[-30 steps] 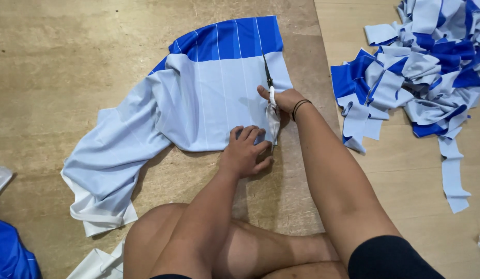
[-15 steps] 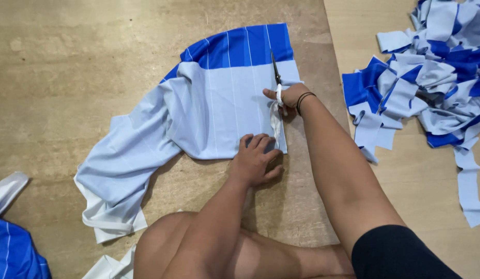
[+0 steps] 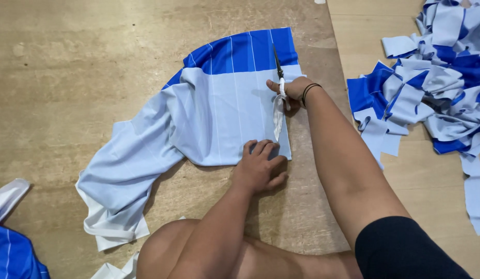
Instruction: Cutting a large blue and white striped fabric into smaller pieces using scissors.
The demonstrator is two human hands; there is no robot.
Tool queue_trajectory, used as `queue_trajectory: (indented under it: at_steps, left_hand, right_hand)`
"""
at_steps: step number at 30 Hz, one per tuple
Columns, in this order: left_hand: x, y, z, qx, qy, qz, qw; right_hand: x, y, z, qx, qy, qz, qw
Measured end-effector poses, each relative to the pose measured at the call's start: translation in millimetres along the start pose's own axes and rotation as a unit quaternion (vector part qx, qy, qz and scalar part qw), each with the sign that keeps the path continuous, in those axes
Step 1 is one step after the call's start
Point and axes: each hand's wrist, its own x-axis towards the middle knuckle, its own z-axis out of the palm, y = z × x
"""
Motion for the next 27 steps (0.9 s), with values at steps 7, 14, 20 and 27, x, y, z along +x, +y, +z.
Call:
queue_trajectory:
  at_steps: [7, 14, 20, 27]
  left_hand:
    - [2, -7, 7, 0.024, 0.021, -0.002, 0.999]
    - [3, -7, 12, -0.006, -0.001, -0.012, 1.000]
    - [-1, 0, 8, -0.013, -0.004, -0.012, 1.000]
    - [-3, -2, 8, -0.013, -0.012, -0.013, 1.000]
  right_hand:
    - [31, -15, -2, -0.074, 0.013, -0.009, 0.997]
    - [50, -25, -8, -0.022, -0.034, 0.009, 0.999]
    - [55, -34, -13, -0.039, -0.041, 0.019, 0.998]
    - [82, -43, -7, -0.195, 0.023, 0.000, 0.981]
